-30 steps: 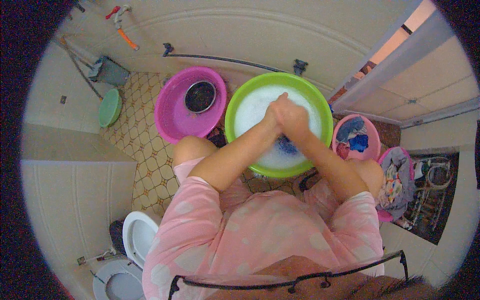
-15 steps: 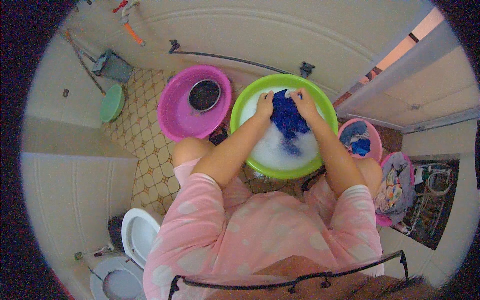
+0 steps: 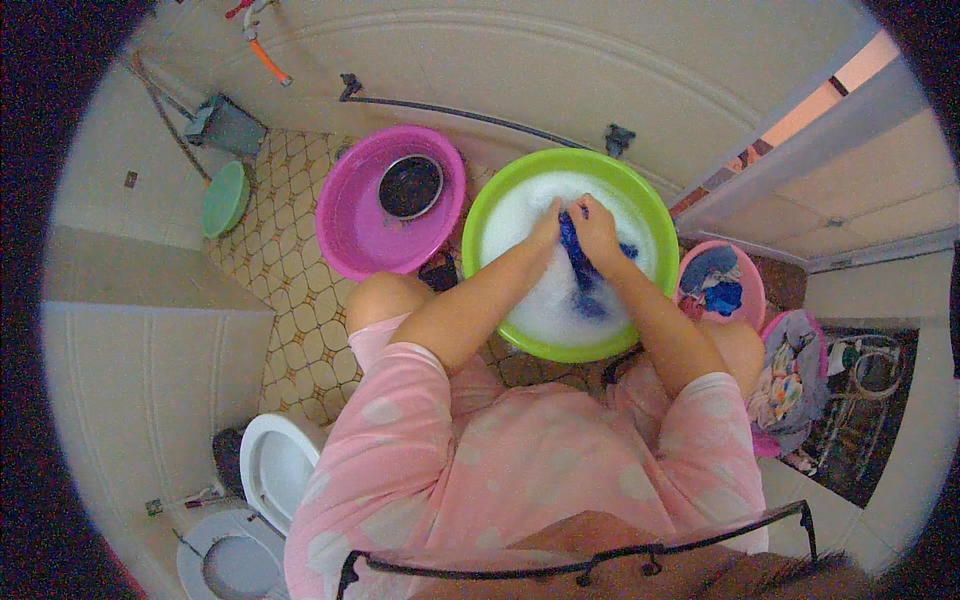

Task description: The person hand-washes a blue garment in a green basin filled with soapy water. They repeatedly submerge, scrub, and wring the item by hand, keeping it within the basin throughout the clip.

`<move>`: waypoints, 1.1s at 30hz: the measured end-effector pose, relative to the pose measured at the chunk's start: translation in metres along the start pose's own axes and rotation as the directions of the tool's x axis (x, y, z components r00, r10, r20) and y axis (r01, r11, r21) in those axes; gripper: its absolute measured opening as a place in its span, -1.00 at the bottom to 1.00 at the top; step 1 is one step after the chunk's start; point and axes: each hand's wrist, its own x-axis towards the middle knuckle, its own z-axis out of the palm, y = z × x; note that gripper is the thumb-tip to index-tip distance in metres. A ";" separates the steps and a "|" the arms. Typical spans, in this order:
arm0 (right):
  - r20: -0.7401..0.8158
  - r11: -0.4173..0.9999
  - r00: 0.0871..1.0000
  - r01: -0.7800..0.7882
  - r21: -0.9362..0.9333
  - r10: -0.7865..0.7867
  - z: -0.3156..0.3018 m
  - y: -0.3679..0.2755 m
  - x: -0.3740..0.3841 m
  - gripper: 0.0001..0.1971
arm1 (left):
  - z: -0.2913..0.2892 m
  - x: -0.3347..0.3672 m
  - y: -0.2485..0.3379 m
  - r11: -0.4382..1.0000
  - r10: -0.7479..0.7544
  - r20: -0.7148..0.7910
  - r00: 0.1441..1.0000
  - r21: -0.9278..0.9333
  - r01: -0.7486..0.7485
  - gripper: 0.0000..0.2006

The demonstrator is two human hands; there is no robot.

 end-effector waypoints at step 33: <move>-0.046 0.998 0.998 -0.047 -0.031 0.046 -0.028 -0.003 0.021 -0.67 | 0.008 -0.044 0.071 0.724 0.431 -0.055 0.901 0.618 -0.308 -0.68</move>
